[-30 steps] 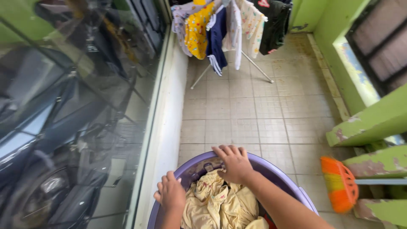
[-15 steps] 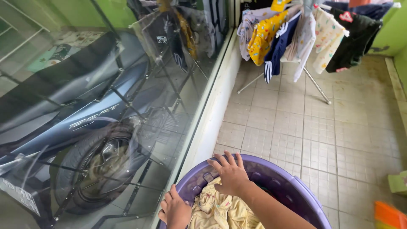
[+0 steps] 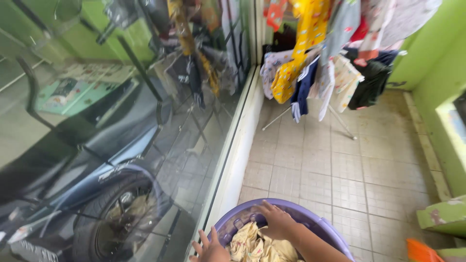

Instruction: The person hangs wet clothes on a drying rack. They use clothespins to secure socks and a small towel, then use a hanger and a long pole to hang a yellow shirt and matching shorts on the upper part of the rack.

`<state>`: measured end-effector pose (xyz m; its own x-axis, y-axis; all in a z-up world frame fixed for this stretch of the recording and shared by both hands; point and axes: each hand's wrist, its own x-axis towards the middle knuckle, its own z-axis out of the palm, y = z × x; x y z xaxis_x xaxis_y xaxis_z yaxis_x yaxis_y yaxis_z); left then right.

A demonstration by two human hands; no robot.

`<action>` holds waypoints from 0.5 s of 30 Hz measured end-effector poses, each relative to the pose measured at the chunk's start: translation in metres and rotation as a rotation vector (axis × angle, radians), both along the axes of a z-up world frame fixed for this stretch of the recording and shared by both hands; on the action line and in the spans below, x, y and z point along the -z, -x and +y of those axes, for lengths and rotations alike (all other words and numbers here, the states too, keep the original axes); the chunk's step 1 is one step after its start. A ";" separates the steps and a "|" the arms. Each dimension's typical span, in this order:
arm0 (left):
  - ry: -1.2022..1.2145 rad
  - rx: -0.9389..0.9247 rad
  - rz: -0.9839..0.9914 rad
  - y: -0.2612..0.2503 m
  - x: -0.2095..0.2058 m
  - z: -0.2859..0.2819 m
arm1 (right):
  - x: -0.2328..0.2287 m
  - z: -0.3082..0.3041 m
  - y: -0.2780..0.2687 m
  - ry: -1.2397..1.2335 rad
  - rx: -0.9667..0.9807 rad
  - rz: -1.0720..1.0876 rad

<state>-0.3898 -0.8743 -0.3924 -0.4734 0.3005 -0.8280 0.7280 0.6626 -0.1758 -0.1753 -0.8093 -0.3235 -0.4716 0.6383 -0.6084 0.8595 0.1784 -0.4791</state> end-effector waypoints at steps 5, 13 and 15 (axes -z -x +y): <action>-0.492 0.074 0.001 -0.035 -0.085 0.027 | -0.002 0.038 -0.066 -0.192 0.294 0.026; -0.864 0.258 -0.282 -0.160 -0.189 0.105 | -0.121 0.024 -0.205 -0.527 0.733 0.201; -0.907 0.306 -0.380 -0.205 -0.210 0.111 | -0.144 0.003 -0.242 -0.508 0.913 0.205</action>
